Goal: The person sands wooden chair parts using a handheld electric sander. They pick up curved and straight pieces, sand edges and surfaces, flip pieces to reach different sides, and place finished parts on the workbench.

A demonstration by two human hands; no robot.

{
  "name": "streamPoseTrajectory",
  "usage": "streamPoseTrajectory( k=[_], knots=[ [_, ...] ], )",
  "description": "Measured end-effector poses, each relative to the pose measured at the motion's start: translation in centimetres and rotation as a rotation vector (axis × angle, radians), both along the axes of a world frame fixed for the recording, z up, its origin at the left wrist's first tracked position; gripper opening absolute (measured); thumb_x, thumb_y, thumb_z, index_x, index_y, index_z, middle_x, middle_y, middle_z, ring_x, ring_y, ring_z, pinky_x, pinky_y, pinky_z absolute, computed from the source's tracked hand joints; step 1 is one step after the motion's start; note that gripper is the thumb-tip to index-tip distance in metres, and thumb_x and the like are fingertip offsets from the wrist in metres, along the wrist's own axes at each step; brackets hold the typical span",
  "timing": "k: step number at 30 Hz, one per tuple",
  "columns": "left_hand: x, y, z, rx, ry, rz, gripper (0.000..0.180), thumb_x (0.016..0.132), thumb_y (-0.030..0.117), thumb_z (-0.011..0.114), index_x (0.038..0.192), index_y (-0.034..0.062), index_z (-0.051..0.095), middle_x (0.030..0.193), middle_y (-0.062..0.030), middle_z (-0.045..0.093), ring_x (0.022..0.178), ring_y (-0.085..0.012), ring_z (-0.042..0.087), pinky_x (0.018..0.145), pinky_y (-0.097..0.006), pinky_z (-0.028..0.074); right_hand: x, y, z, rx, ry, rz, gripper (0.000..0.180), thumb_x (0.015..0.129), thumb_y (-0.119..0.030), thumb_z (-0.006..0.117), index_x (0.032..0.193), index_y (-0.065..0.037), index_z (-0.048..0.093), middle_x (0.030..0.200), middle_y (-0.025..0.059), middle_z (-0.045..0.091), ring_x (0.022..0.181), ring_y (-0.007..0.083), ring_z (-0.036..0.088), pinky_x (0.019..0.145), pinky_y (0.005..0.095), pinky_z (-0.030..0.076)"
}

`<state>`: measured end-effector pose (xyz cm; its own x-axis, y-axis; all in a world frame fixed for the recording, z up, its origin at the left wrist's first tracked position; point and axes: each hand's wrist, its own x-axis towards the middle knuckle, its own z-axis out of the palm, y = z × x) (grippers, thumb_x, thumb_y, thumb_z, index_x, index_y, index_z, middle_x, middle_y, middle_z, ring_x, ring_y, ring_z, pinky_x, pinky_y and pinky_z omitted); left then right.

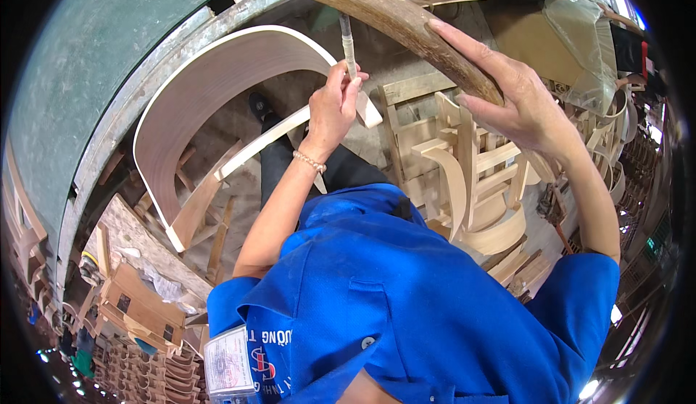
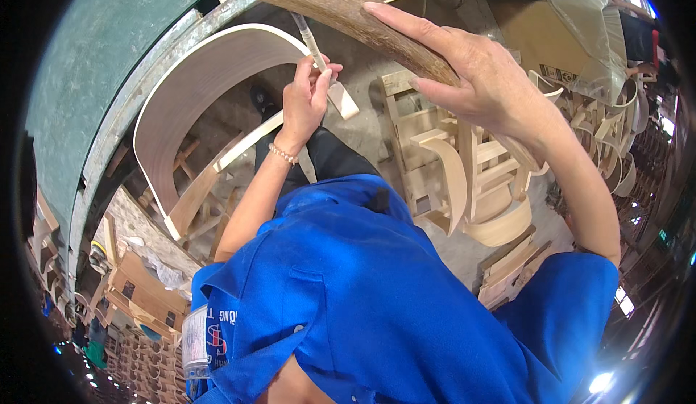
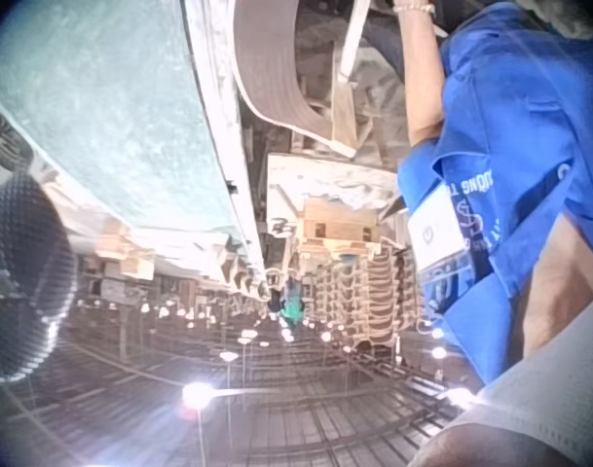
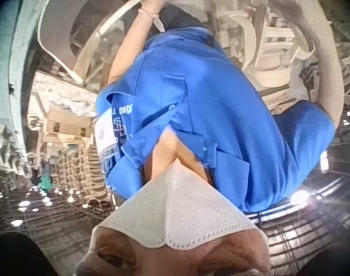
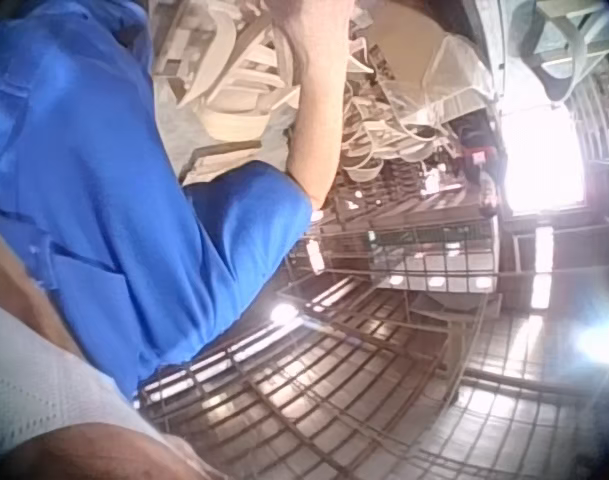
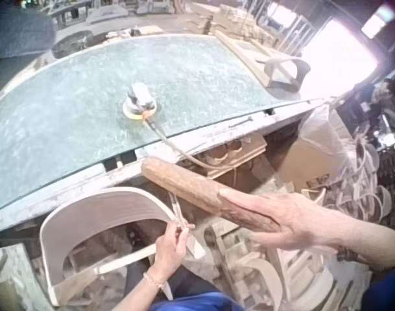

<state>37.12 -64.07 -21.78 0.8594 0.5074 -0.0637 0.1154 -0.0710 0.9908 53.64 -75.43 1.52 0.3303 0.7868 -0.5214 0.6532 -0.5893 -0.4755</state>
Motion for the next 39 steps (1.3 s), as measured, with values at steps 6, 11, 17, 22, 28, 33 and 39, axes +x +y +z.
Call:
streamPoseTrajectory(
  k=[6,11,17,22,28,33,39],
  knots=[
    [0.0,0.0,0.3,-0.039,0.010,-0.045,0.020,0.097,0.010,0.049,0.115,0.0028,0.046,0.099,-0.0138,0.069,0.089,-0.0180,0.068,0.075,-0.029,0.054,1.1,0.4,1.2,0.363,0.041,-0.165,0.077,0.079,-0.019,0.068,0.146,-0.009,0.031,0.143,0.0132,0.041,0.131,0.0240,0.040,0.109,0.0375,0.031],
    [-0.8,2.8,1.1,-0.963,-0.065,-0.113,0.024,0.097,0.013,0.051,0.118,0.0079,0.042,0.102,-0.0175,0.066,0.088,-0.0229,0.069,0.071,-0.028,0.057,0.8,-0.5,0.1,0.548,0.076,-0.376,0.076,0.080,-0.014,0.068,0.145,-0.005,0.032,0.135,0.0145,0.048,0.122,0.0212,0.047,0.103,0.0325,0.036],
    [-6.3,9.2,1.3,-0.750,-0.045,0.251,0.027,0.097,0.019,0.053,0.119,0.0095,0.041,0.108,-0.0166,0.065,0.089,-0.0219,0.069,0.067,-0.025,0.056,-0.6,-3.8,-7.5,0.281,0.199,-0.470,0.047,0.074,-0.015,0.066,0.117,-0.002,0.049,0.104,0.0110,0.061,0.094,0.0186,0.057,0.083,0.0339,0.046],
    [-13.7,10.9,1.7,-0.530,0.100,0.647,0.027,0.097,0.018,0.052,0.120,0.0077,0.041,0.106,-0.0143,0.065,0.088,-0.0212,0.068,0.066,-0.027,0.055,-11.1,-2.7,-16.7,0.269,0.127,-0.238,0.054,0.071,-0.027,0.065,0.119,-0.007,0.049,0.107,0.0221,0.060,0.096,0.0380,0.061,0.081,0.0456,0.049],
    [-19.1,13.4,2.5,-0.573,0.217,0.793,0.025,0.096,0.022,0.055,0.116,0.0112,0.046,0.104,-0.0120,0.067,0.083,-0.0195,0.069,0.063,-0.025,0.053,-12.0,5.7,-15.7,0.042,0.371,-0.109,0.059,0.072,-0.027,0.068,0.122,-0.005,0.046,0.102,0.0238,0.061,0.097,0.0403,0.061,0.084,0.0437,0.047],
    [-17.4,20.5,1.4,-0.534,0.086,0.917,0.022,0.095,0.020,0.055,0.112,0.0078,0.050,0.101,-0.0093,0.068,0.065,-0.0078,0.060,0.055,-0.018,0.048,-9.7,20.9,-21.6,0.336,0.420,-0.184,0.068,0.073,-0.034,0.071,0.125,0.002,0.047,0.118,0.0197,0.059,0.110,0.0288,0.056,0.092,0.0363,0.044],
    [-12.2,30.0,0.9,-0.487,-0.221,0.937,0.035,0.091,0.024,0.059,0.116,0.0012,0.051,0.099,-0.0093,0.064,0.076,-0.0137,0.064,0.059,-0.024,0.051,-6.8,37.2,-21.1,0.409,0.728,-0.314,0.066,0.081,-0.033,0.072,0.132,-0.002,0.045,0.112,0.0132,0.060,0.097,0.0192,0.060,0.079,0.0336,0.050]
  ],
)
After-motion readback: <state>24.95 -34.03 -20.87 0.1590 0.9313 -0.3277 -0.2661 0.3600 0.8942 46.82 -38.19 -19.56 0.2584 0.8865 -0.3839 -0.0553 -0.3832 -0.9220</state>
